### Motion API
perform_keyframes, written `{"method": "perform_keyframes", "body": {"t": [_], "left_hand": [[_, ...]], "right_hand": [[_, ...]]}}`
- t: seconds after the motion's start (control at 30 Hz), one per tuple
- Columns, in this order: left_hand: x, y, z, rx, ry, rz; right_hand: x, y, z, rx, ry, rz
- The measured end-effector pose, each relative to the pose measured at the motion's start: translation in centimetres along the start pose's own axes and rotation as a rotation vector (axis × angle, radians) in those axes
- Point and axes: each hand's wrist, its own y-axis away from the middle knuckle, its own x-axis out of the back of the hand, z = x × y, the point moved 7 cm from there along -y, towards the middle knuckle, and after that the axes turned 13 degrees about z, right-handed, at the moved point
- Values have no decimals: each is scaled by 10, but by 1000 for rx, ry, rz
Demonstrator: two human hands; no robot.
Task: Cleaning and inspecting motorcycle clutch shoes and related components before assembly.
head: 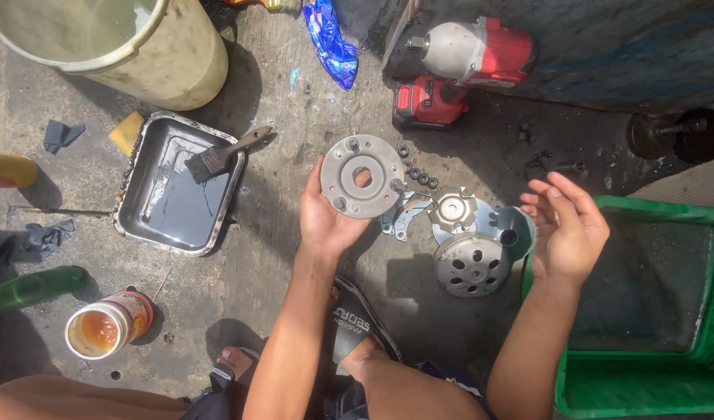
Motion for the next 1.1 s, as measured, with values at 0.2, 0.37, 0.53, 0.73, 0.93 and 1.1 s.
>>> {"method": "perform_keyframes", "body": {"t": [0.2, 0.37, 0.53, 0.73, 0.93, 1.1], "left_hand": [[6, -35, -26, -23, -184, 214], [32, -56, -38, 33, -184, 293], [51, -51, -49, 59, -196, 326], [47, -42, -41, 38, -250, 323], [31, -23, -24, 26, -220, 345], [1, -8, -7, -68, -319, 324]], "right_hand": [[28, -52, 9, 107, 162, 148], [28, -168, 85, 309, 347, 167], [31, -311, 153, 456, 886, 340], [-3, -278, 127, 434, 1144, 344], [-10, -269, 116, 610, 1128, 245], [-27, -187, 85, 752, 668, 15]]}}
